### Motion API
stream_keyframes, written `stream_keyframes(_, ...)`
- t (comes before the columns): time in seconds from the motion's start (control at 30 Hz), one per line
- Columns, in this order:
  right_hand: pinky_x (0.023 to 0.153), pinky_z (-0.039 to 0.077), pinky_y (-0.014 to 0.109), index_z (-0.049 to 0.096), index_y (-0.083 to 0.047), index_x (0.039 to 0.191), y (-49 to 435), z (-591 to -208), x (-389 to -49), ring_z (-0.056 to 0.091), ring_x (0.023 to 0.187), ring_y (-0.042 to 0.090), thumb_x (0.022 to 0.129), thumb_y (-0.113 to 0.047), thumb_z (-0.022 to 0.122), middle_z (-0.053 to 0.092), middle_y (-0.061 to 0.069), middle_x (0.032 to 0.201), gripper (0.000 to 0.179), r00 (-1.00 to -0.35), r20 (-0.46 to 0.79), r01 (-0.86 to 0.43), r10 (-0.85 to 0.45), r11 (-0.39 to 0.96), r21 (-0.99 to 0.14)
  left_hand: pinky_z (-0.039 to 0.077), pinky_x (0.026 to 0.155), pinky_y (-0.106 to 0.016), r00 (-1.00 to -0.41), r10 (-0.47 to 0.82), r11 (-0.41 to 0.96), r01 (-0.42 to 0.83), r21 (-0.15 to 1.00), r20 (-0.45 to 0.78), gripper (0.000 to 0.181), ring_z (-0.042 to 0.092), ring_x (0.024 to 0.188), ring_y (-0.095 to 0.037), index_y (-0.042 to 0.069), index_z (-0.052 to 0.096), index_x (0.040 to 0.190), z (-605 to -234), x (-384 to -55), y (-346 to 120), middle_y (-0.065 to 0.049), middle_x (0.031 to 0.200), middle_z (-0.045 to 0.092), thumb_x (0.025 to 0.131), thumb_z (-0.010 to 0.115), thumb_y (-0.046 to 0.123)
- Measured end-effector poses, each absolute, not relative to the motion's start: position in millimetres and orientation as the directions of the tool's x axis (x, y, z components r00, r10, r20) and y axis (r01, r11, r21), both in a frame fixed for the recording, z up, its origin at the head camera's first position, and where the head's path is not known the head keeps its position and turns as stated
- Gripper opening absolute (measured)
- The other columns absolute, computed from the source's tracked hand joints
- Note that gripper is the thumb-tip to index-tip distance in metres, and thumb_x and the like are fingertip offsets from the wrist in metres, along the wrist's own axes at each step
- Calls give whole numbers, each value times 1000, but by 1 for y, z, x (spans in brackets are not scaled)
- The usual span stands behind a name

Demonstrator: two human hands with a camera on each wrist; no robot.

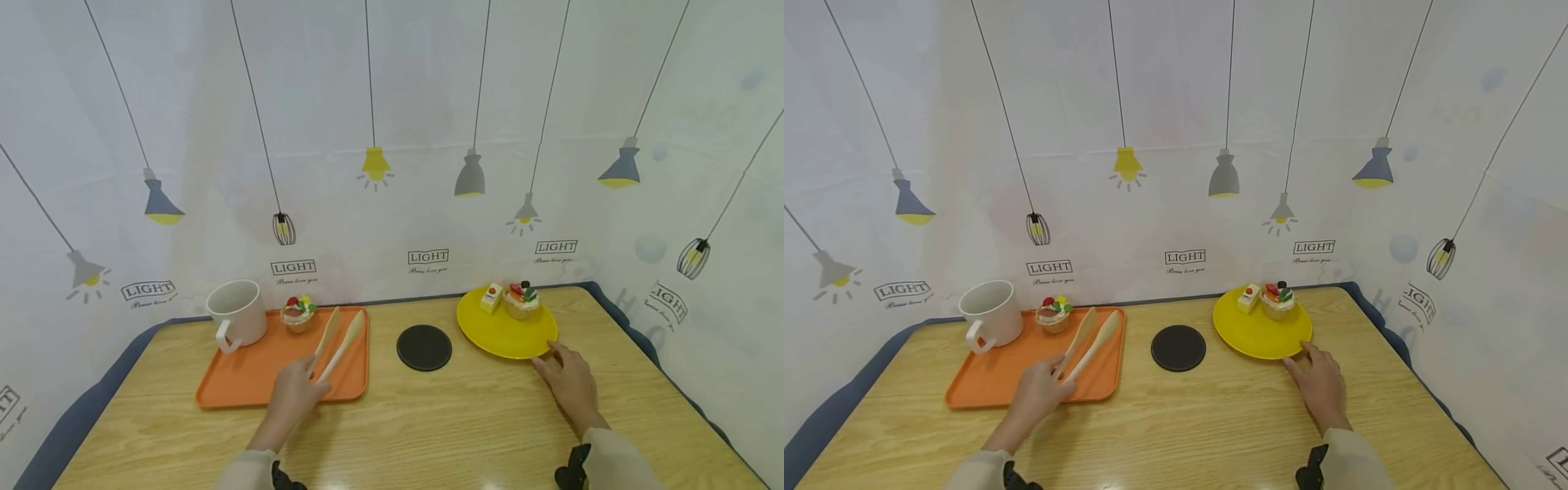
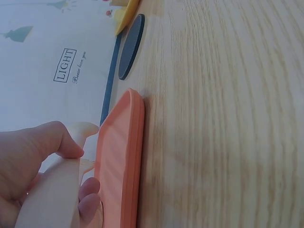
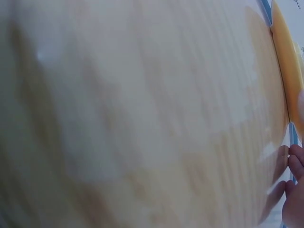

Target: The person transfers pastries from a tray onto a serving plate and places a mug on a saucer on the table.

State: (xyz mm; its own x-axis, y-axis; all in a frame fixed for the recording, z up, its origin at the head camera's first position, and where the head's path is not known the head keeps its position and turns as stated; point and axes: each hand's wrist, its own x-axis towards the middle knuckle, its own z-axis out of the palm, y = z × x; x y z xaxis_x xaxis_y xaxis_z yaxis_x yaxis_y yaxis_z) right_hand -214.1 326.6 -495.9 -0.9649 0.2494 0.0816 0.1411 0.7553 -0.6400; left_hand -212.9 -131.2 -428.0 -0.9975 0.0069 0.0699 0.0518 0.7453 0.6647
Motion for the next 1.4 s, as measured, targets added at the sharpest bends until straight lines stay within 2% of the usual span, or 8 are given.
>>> stream_keyframes(0.1,99,23,61,33,6,139,327,-495,-215,31,122,48,90,-52,51,37,31,134,78,-965,85,137,247,756,-640,47,57,-33,-996,7,749,62,659,85,60,60,74,-22,-10,52,126,-427,-212,-133,-26,108,61,73,72,9)
stream_keyframes(0.3,98,24,61,35,6,138,328,-496,-216,32,121,48,89,-51,52,38,32,132,77,-964,111,119,243,763,-636,48,56,-33,-995,5,752,68,656,97,59,61,79,-26,-11,52,125,-426,-210,-138,-27,108,61,74,72,9)
stream_keyframes(0.43,98,24,61,35,7,138,328,-496,-215,32,121,48,89,-50,52,38,32,132,77,-963,121,111,241,763,-637,46,54,-31,-996,2,750,59,658,86,59,60,76,-24,-11,51,126,-426,-209,-141,-28,109,60,74,71,9)
stream_keyframes(0.67,98,24,61,35,7,138,328,-495,-215,32,121,49,89,-50,52,38,33,132,77,-965,111,116,240,762,-637,50,61,-36,-996,-16,772,40,634,83,61,62,82,-28,-11,51,126,-428,-209,-148,-25,105,62,73,72,11)
stream_keyframes(0.97,98,26,60,35,7,138,327,-495,-214,35,119,48,90,-48,53,39,32,130,75,-965,110,115,238,763,-636,41,49,-29,-997,-42,773,6,634,62,61,51,61,-18,-11,51,126,-427,-207,-154,-25,102,62,73,72,11)
stream_keyframes(1.2,97,27,59,36,8,137,326,-494,-214,37,117,48,90,-46,54,41,33,128,73,-966,104,121,238,765,-632,47,59,-35,-996,-44,791,16,612,83,61,57,74,-23,-14,53,121,-425,-206,-162,-24,98,64,69,71,10)
stream_keyframes(1.4,97,27,60,36,8,137,326,-494,-214,36,118,48,90,-46,54,41,33,128,73,-965,107,120,240,765,-633,47,59,-36,-994,-38,804,28,594,98,61,55,72,-23,-14,54,120,-427,-205,-168,-21,93,65,68,72,12)
